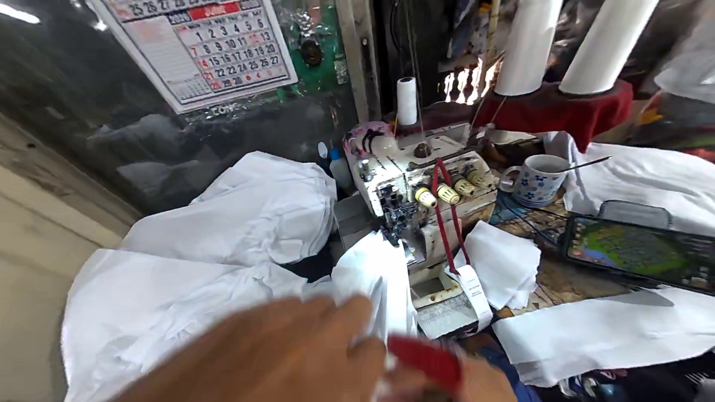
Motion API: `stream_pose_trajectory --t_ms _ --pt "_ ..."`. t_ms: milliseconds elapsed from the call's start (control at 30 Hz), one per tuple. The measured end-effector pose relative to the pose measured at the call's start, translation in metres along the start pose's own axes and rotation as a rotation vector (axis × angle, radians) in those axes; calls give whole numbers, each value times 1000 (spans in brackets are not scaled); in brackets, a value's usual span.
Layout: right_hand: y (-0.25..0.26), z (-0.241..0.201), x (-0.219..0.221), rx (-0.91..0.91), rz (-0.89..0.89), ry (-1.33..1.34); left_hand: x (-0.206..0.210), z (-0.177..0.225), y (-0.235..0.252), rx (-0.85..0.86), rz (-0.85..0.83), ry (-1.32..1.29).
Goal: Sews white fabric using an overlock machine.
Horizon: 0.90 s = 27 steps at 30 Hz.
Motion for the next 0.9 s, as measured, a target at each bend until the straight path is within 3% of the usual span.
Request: stream_pose_trajectory --t_ms 67,133,267,333,367,467,567,667,767,900 --pt "14 40 5 -54 106 -86 -21 -18 11 37 197 332" --pt "19 67 -2 -154 79 -214 -39 -30 15 82 208 355" --pt "19 90 -21 -157 -213 -398 -33 -5 10 -167 -347 -191" --pt "20 99 -22 -142 -329 -316 -28 -12 14 -274 -434 -249" --pt "22 101 -22 -128 -370 -253 -31 -20 14 -308 -405 -241" --pt "24 103 -26 -89 -409 -112 -43 -49 -2 -190 -177 -303" --pt "24 105 -28 -57 -374 80 -50 -40 -3 -183 -207 -374" --pt "30 110 -28 86 -281 210 -48 -24 5 -302 -273 -378" --pt "42 103 -19 110 -155 72 -41 -34 -3 -233 -249 -410" --pt "69 80 5 -83 -177 -138 -36 -41 -8 -177 -246 -455"
Point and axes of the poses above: each hand's wrist, its own y-axis towards the middle knuckle, its own x-axis out of the palm, z = x × y, the point moved 3 cm from there along y, towards the middle knuckle, and after that the axes turned 13 degrees about -y, right-handed, at the moved point
